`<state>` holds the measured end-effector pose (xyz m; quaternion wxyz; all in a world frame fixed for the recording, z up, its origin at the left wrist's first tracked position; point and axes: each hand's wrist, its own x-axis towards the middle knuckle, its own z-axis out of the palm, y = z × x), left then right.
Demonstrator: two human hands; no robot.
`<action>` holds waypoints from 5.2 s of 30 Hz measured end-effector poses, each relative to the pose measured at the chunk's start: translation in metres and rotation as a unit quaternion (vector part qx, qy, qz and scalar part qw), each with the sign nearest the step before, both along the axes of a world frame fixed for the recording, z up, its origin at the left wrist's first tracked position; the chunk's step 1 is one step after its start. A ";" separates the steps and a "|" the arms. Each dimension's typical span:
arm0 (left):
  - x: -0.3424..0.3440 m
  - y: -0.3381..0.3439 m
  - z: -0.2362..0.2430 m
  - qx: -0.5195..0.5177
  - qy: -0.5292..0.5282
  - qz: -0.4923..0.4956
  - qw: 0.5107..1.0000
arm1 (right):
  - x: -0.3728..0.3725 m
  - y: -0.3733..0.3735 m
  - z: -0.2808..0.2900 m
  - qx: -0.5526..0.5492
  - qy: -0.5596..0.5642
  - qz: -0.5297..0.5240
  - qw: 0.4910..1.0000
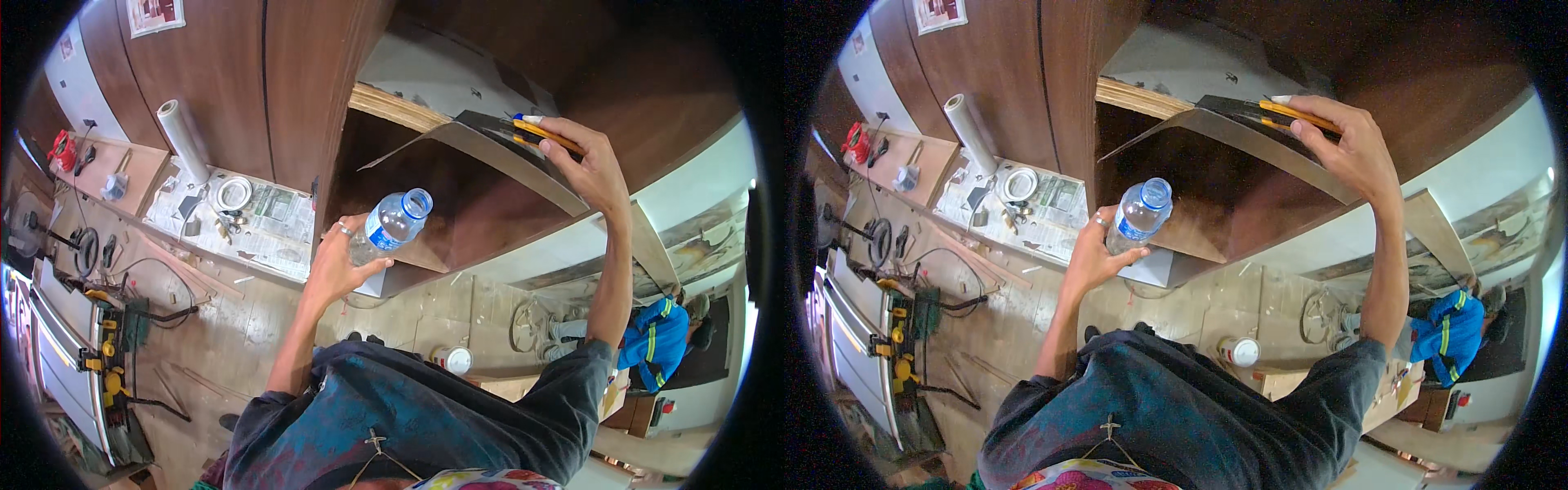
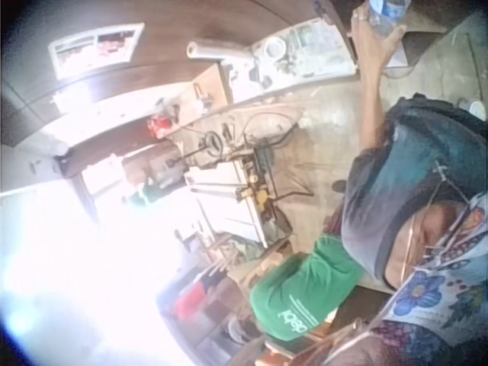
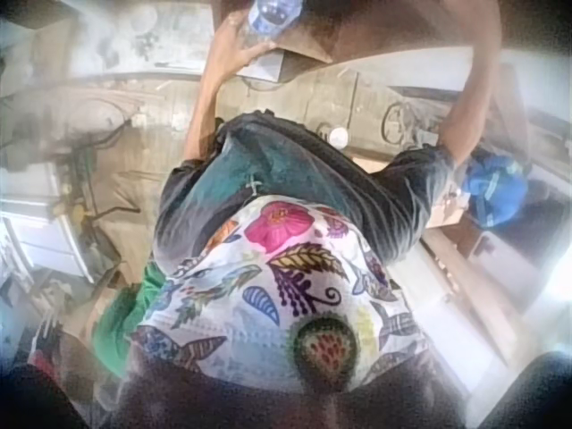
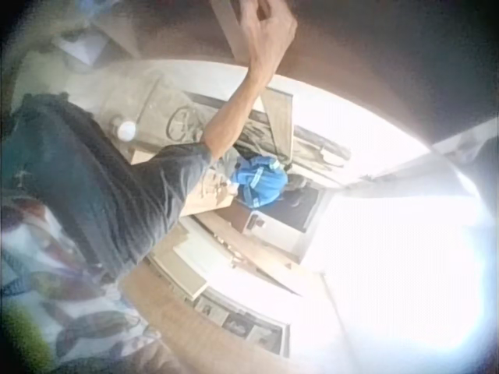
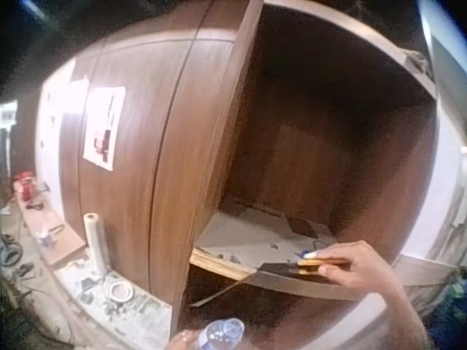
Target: The person trims the edge of a laminate sheet on a wooden cabinet using a utility knife, occasionally applying water from a bottle to the cut line.
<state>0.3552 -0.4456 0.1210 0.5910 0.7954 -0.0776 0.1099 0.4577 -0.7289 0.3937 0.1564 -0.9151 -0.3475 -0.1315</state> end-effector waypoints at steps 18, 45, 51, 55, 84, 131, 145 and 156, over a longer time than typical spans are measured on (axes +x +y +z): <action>0.003 0.004 0.000 0.023 0.008 -0.006 1.000 | 0.005 -0.001 -0.005 0.004 0.025 -0.020 0.999; 0.005 0.004 -0.012 0.009 0.016 -0.024 1.000 | -0.008 -0.002 0.001 -0.050 -0.067 -0.038 0.996; 0.005 0.005 -0.009 0.014 0.034 -0.030 0.999 | -0.015 0.004 0.004 -0.074 -0.103 -0.048 0.991; 0.005 0.005 -0.014 0.036 0.036 -0.032 0.998 | -0.018 0.008 0.006 -0.092 -0.135 -0.052 0.985; -0.004 -0.009 -0.034 0.085 0.093 -0.091 0.988 | -0.009 0.028 0.047 -0.278 -0.210 0.030 0.937; -0.011 0.000 -0.034 0.078 -0.003 -0.138 0.987 | 0.009 0.038 0.043 -0.330 -0.455 0.204 0.802; -0.008 -0.001 -0.032 0.110 0.001 -0.134 0.985 | -0.001 0.056 0.045 -0.348 -0.428 0.173 0.816; -0.018 -0.006 -0.052 0.113 0.013 -0.133 0.985 | 0.011 0.035 0.037 -0.326 -0.393 0.150 0.847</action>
